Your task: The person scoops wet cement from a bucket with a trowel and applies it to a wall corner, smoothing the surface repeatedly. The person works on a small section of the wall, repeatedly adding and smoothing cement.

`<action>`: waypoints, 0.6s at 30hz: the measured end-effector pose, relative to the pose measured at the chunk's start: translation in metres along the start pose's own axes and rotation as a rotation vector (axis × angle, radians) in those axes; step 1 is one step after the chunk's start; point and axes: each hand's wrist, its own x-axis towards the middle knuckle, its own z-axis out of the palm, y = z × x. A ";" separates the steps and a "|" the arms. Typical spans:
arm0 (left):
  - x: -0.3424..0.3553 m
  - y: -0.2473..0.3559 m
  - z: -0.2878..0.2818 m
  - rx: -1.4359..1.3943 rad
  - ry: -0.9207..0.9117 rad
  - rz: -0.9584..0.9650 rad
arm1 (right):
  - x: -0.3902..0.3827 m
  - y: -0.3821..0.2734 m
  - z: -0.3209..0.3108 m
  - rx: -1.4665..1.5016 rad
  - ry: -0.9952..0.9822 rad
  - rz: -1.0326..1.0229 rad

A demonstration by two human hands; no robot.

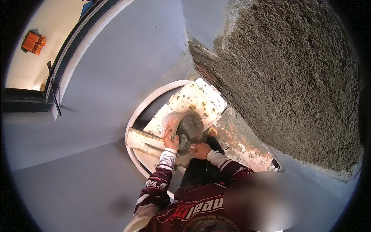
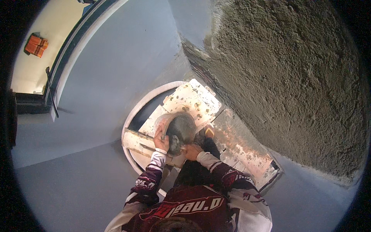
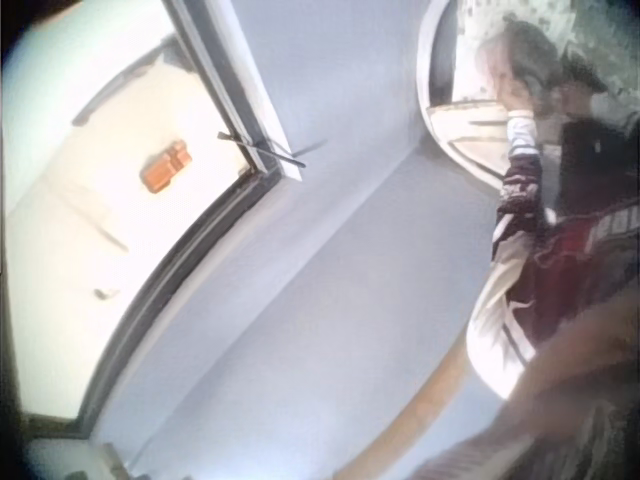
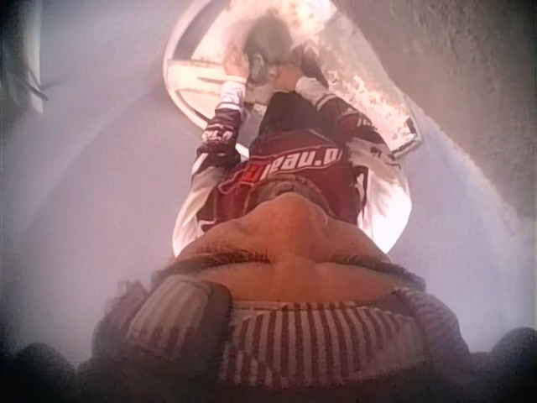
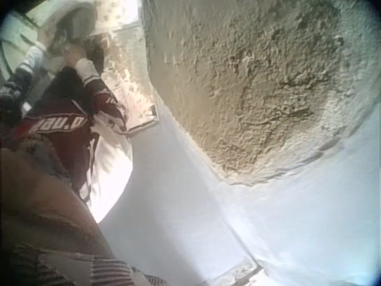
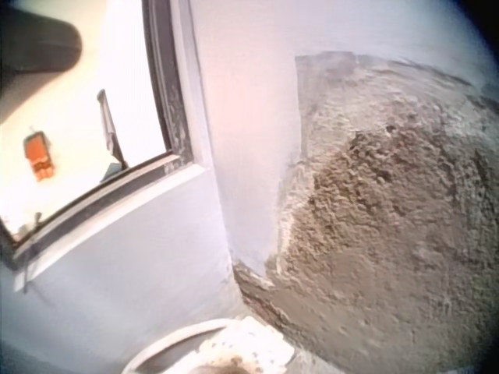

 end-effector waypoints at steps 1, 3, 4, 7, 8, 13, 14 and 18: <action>0.003 0.001 0.002 0.001 0.011 -0.013 | -0.012 -0.008 -0.006 -0.072 0.004 0.123; 0.012 0.016 0.012 -0.082 0.018 -0.045 | -0.008 0.024 -0.003 -0.397 -0.017 0.109; 0.012 0.011 0.011 -0.087 0.017 -0.054 | -0.006 0.029 -0.005 -0.550 -0.034 0.082; 0.007 -0.007 0.003 -0.127 0.058 -0.130 | -0.030 0.029 -0.030 -0.312 0.104 0.176; 0.009 -0.007 0.005 -0.114 0.060 -0.139 | -0.037 0.029 -0.045 -0.307 0.123 0.230; 0.004 -0.010 0.000 -0.046 0.083 -0.157 | -0.027 0.032 -0.053 -0.289 0.231 0.194; 0.001 -0.012 -0.003 -0.023 0.081 -0.162 | -0.015 0.030 -0.052 -0.277 0.172 0.184; 0.014 0.057 0.064 -0.143 0.081 -0.105 | 0.044 0.137 0.014 -0.533 -0.090 0.018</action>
